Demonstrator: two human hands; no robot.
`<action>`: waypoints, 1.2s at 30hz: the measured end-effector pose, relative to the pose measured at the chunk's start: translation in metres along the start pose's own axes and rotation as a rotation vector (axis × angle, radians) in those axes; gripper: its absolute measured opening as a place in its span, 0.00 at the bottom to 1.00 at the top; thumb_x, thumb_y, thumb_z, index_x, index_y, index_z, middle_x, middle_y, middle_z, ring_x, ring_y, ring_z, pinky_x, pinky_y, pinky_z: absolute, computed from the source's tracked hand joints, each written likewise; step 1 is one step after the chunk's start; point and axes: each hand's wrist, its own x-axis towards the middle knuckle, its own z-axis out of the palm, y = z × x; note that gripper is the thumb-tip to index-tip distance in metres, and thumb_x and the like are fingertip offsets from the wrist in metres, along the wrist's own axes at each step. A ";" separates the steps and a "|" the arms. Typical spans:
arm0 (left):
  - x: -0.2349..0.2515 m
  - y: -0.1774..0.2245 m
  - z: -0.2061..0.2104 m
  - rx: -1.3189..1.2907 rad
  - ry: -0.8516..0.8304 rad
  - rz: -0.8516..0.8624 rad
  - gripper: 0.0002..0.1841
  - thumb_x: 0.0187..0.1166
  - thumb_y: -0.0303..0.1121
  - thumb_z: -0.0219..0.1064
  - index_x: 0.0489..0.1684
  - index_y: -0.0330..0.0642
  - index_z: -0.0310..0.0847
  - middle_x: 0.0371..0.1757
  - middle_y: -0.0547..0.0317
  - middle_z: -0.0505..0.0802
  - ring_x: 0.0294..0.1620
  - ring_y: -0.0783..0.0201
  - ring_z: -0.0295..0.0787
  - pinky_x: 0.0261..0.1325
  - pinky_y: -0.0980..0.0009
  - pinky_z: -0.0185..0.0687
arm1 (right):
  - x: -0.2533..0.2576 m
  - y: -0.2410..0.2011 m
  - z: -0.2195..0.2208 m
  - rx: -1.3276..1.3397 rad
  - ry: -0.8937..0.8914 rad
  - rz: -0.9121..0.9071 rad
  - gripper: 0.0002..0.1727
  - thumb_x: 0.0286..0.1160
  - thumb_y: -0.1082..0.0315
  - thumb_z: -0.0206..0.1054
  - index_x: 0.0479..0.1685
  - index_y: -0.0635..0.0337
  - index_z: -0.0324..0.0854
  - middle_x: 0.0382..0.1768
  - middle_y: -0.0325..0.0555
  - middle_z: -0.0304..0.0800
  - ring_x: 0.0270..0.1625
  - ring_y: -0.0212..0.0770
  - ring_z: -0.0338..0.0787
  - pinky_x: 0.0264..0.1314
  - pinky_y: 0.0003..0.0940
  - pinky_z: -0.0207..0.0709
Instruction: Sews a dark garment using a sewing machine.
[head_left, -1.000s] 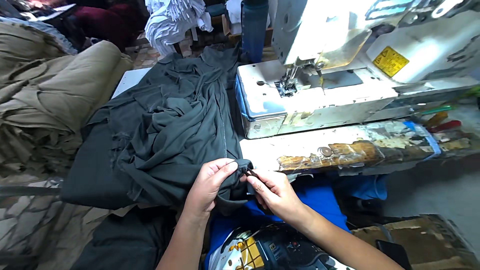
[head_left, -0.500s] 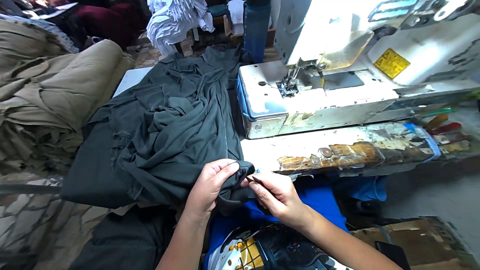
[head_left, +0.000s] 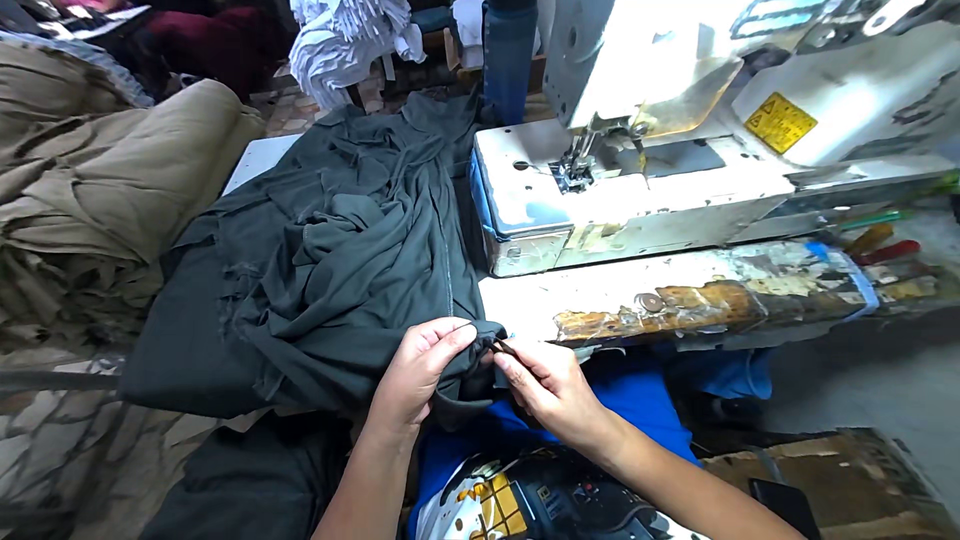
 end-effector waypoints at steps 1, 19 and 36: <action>0.000 0.000 0.000 0.002 -0.005 -0.001 0.13 0.82 0.25 0.58 0.32 0.41 0.90 0.28 0.65 0.93 0.30 0.76 0.90 0.41 0.78 0.87 | 0.000 0.000 0.000 0.010 -0.004 -0.006 0.16 0.90 0.67 0.55 0.44 0.66 0.87 0.25 0.39 0.84 0.22 0.19 0.76 0.27 0.13 0.72; 0.001 -0.001 0.008 0.140 0.055 0.024 0.12 0.82 0.24 0.59 0.32 0.40 0.89 0.28 0.67 0.92 0.30 0.78 0.88 0.40 0.79 0.85 | 0.015 0.009 0.002 -0.382 0.268 -0.347 0.08 0.77 0.69 0.67 0.42 0.64 0.89 0.31 0.46 0.89 0.36 0.29 0.84 0.44 0.15 0.74; -0.004 0.015 0.001 0.135 -0.070 -0.017 0.14 0.84 0.25 0.56 0.36 0.42 0.91 0.29 0.67 0.94 0.30 0.79 0.89 0.39 0.80 0.86 | 0.014 0.041 -0.133 -1.016 0.226 0.124 0.27 0.74 0.48 0.71 0.52 0.67 0.89 0.51 0.72 0.87 0.65 0.78 0.80 0.67 0.75 0.67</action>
